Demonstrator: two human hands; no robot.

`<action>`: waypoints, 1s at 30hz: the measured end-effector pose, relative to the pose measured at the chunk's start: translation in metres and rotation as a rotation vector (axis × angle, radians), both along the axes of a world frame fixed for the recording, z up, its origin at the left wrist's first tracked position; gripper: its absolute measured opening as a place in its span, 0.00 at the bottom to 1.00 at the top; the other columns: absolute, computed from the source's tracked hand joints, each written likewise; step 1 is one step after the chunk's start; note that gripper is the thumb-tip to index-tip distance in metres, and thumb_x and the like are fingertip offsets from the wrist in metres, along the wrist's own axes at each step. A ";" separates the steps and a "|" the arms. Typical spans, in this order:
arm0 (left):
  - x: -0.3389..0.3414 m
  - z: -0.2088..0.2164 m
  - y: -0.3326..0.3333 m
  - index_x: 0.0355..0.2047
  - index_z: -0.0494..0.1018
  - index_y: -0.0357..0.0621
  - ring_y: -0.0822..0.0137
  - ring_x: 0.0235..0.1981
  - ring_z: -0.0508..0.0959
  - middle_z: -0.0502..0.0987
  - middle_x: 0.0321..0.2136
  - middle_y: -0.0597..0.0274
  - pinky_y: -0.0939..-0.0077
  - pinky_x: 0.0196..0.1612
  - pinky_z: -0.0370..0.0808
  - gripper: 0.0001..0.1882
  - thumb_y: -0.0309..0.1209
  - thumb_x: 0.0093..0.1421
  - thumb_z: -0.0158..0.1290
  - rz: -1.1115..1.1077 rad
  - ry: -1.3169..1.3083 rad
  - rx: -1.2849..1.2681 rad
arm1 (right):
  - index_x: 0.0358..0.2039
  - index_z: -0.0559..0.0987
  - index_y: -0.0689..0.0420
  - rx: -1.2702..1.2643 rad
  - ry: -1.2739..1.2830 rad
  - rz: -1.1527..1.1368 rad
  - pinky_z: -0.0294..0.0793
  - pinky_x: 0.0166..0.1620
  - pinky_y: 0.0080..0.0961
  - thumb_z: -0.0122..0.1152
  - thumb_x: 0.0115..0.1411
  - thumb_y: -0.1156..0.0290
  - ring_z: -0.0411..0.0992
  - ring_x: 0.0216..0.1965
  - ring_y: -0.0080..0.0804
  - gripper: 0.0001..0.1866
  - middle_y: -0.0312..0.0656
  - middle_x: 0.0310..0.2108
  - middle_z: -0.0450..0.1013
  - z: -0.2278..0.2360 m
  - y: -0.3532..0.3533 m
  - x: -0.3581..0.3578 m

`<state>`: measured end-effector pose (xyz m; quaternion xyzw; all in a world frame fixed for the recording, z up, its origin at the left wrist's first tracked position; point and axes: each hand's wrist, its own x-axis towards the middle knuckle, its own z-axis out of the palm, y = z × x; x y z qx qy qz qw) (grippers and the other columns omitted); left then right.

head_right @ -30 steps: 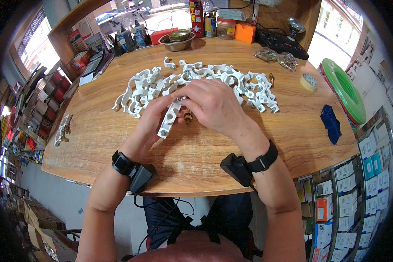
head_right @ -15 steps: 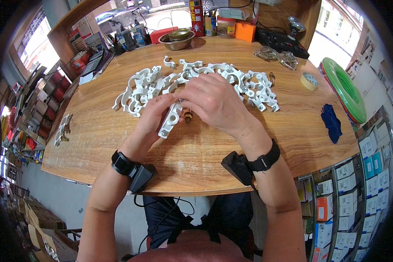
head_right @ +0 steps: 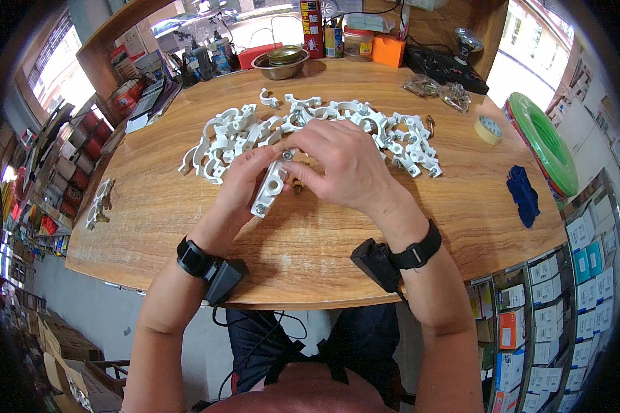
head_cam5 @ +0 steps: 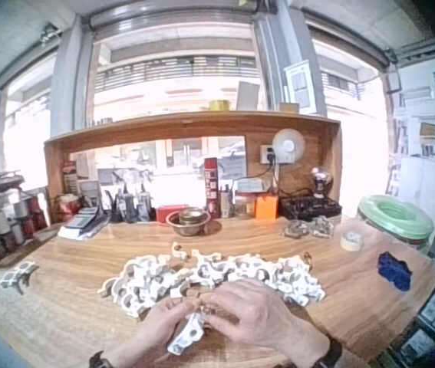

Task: The person opens a drawer to retrieve a phone, then picks up and joins two white plastic pipe clamps by hand. They insert a metal bolt through the clamps and thread a nut onto it.

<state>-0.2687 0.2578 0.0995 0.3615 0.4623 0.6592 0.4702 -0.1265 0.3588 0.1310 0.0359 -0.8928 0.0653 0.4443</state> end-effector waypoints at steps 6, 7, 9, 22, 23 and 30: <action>-0.003 -0.004 0.004 0.34 0.69 0.35 0.75 0.19 0.73 0.74 0.24 0.62 0.85 0.23 0.72 0.13 0.34 0.59 0.44 -0.048 0.010 -0.004 | 0.28 0.75 0.55 -0.022 -0.129 -0.073 0.66 0.32 0.26 0.60 0.46 0.69 0.69 0.27 0.34 0.08 0.38 0.24 0.70 0.003 0.000 0.006; -0.003 -0.003 0.004 0.34 0.69 0.35 0.75 0.19 0.73 0.74 0.24 0.62 0.85 0.23 0.72 0.13 0.34 0.59 0.44 -0.049 0.015 -0.001 | 0.28 0.75 0.55 -0.019 -0.124 -0.074 0.66 0.32 0.26 0.60 0.46 0.69 0.69 0.27 0.34 0.08 0.38 0.24 0.70 0.003 -0.001 0.005; 0.001 0.000 0.002 0.33 0.69 0.34 0.76 0.19 0.73 0.74 0.24 0.62 0.86 0.23 0.71 0.13 0.34 0.59 0.43 0.012 -0.005 -0.003 | 0.27 0.75 0.55 -0.052 -0.005 -0.025 0.66 0.31 0.26 0.60 0.45 0.70 0.69 0.26 0.35 0.07 0.38 0.22 0.70 0.003 -0.004 0.003; 0.006 0.002 0.002 0.21 0.69 0.44 0.82 0.13 0.65 0.69 0.15 0.71 0.88 0.14 0.59 0.10 0.34 0.56 0.50 0.065 -0.049 -0.016 | 0.25 0.74 0.55 -0.032 -0.063 -0.089 0.68 0.27 0.25 0.62 0.44 0.68 0.69 0.23 0.35 0.08 0.38 0.20 0.69 0.003 -0.008 0.004; 0.002 -0.002 0.002 0.26 0.69 0.41 0.81 0.16 0.68 0.71 0.18 0.69 0.88 0.16 0.62 0.09 0.34 0.57 0.48 0.032 -0.037 -0.015 | 0.25 0.74 0.55 -0.052 -0.070 -0.099 0.67 0.27 0.25 0.61 0.44 0.69 0.69 0.23 0.35 0.08 0.38 0.20 0.69 0.003 -0.009 0.004; 0.005 0.001 0.001 0.28 0.68 0.39 0.76 0.18 0.71 0.72 0.21 0.65 0.84 0.21 0.69 0.09 0.33 0.57 0.47 0.042 -0.116 0.014 | 0.24 0.72 0.56 -0.036 -0.019 -0.093 0.67 0.24 0.28 0.60 0.45 0.71 0.69 0.22 0.35 0.07 0.38 0.20 0.68 0.004 -0.013 0.001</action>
